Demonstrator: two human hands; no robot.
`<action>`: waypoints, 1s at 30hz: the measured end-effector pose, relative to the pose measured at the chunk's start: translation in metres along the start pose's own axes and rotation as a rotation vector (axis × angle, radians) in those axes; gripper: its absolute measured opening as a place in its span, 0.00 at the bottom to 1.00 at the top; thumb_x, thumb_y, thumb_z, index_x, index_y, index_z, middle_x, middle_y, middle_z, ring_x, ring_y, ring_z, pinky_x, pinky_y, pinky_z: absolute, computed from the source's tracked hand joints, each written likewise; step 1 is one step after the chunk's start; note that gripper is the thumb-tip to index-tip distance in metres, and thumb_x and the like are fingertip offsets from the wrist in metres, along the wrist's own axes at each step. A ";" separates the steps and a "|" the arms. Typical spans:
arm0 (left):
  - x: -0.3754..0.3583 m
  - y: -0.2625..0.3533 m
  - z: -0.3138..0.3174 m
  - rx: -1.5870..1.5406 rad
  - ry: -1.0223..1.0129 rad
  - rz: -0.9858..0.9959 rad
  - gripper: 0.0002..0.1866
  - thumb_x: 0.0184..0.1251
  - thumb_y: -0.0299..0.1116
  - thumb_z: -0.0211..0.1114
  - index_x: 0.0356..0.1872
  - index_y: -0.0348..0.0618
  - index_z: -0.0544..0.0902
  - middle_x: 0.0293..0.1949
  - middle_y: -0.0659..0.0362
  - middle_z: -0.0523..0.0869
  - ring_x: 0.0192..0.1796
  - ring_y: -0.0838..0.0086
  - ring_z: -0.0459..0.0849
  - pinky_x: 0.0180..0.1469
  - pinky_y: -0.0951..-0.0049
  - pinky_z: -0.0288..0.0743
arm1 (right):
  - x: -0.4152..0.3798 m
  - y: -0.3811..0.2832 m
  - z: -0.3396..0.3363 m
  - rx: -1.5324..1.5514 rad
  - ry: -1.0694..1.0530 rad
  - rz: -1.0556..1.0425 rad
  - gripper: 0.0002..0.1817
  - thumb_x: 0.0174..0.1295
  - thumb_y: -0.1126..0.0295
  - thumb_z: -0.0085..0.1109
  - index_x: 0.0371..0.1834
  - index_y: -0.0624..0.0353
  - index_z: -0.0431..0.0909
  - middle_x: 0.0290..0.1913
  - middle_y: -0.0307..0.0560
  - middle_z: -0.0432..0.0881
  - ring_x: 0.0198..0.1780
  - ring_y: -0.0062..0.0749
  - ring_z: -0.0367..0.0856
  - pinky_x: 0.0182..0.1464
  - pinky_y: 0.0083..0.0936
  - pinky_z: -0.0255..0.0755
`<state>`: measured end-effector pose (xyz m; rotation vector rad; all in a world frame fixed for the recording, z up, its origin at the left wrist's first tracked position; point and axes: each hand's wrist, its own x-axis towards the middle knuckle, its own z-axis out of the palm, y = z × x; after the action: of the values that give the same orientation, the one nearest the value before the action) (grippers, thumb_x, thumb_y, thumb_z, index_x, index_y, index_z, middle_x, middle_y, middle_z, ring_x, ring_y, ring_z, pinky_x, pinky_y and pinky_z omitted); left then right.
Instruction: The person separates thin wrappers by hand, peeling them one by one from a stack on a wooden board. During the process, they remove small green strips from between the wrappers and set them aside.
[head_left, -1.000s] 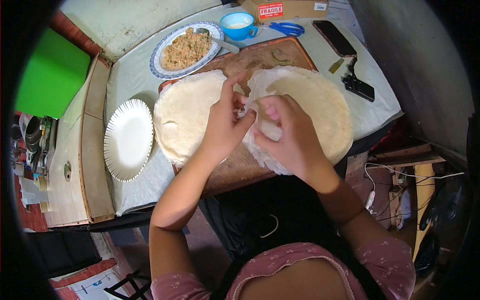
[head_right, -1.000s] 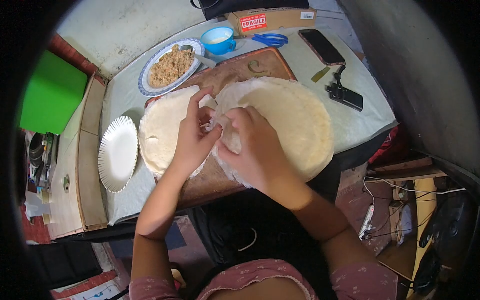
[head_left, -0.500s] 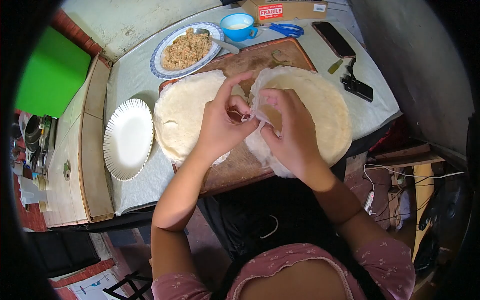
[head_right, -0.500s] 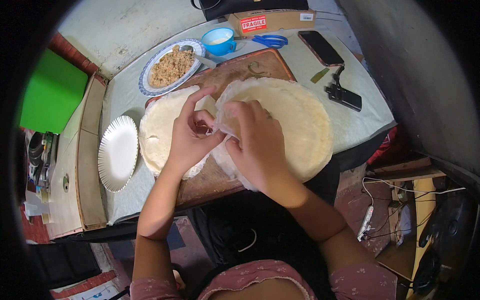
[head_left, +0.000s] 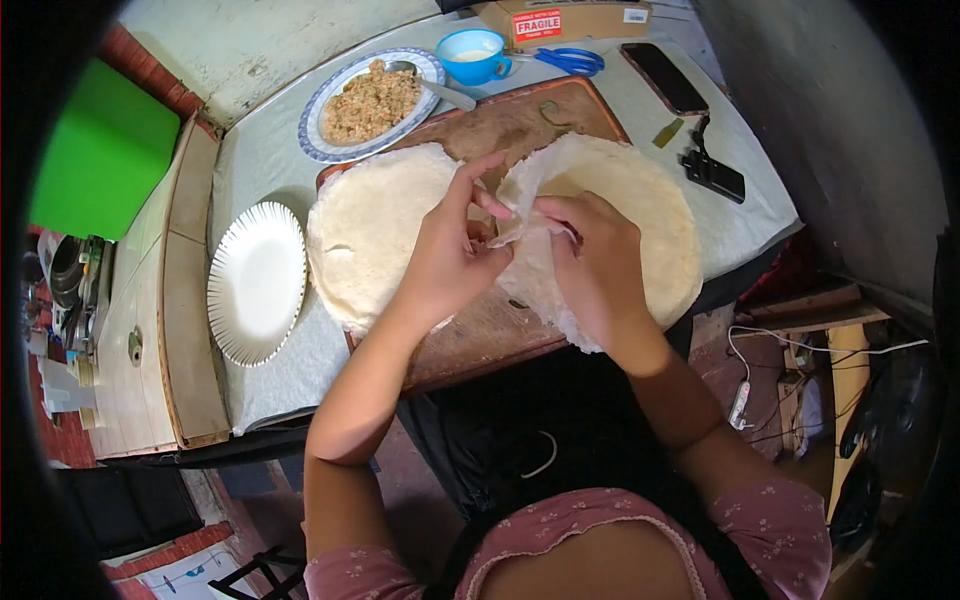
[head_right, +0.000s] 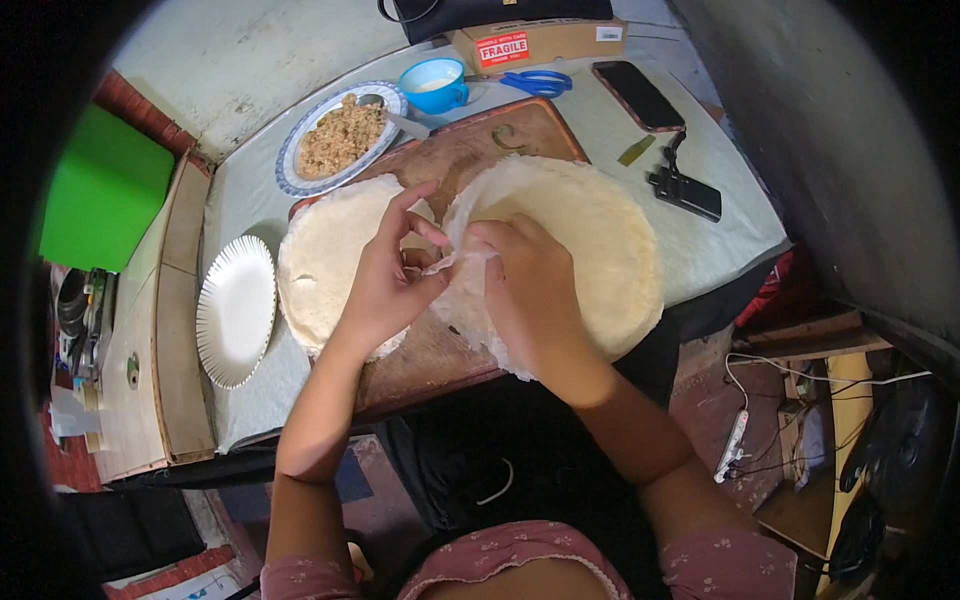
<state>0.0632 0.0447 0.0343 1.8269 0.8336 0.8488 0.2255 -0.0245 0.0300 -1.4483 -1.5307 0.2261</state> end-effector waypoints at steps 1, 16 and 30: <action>0.001 0.000 -0.001 0.007 -0.025 -0.009 0.41 0.55 0.13 0.67 0.72 0.50 0.66 0.42 0.63 0.75 0.31 0.87 0.73 0.32 0.86 0.70 | 0.000 0.001 0.000 -0.017 0.022 0.020 0.15 0.55 0.85 0.56 0.46 0.63 0.83 0.35 0.53 0.80 0.34 0.46 0.80 0.39 0.32 0.74; -0.002 0.011 -0.001 -0.019 -0.092 -0.084 0.46 0.52 0.11 0.67 0.74 0.52 0.63 0.34 0.64 0.80 0.36 0.82 0.76 0.39 0.81 0.74 | 0.004 -0.003 -0.007 0.047 -0.238 -0.116 0.13 0.55 0.84 0.55 0.44 0.67 0.80 0.42 0.61 0.82 0.45 0.60 0.81 0.48 0.45 0.75; 0.000 0.008 0.008 0.021 -0.072 0.064 0.46 0.52 0.11 0.70 0.74 0.51 0.64 0.53 0.60 0.76 0.42 0.82 0.77 0.38 0.82 0.76 | 0.003 -0.008 -0.010 -0.128 -0.092 -0.065 0.11 0.56 0.82 0.61 0.43 0.65 0.82 0.35 0.53 0.83 0.38 0.48 0.84 0.40 0.32 0.77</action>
<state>0.0715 0.0382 0.0395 1.9000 0.7448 0.8121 0.2281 -0.0288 0.0418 -1.5024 -1.6904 0.1594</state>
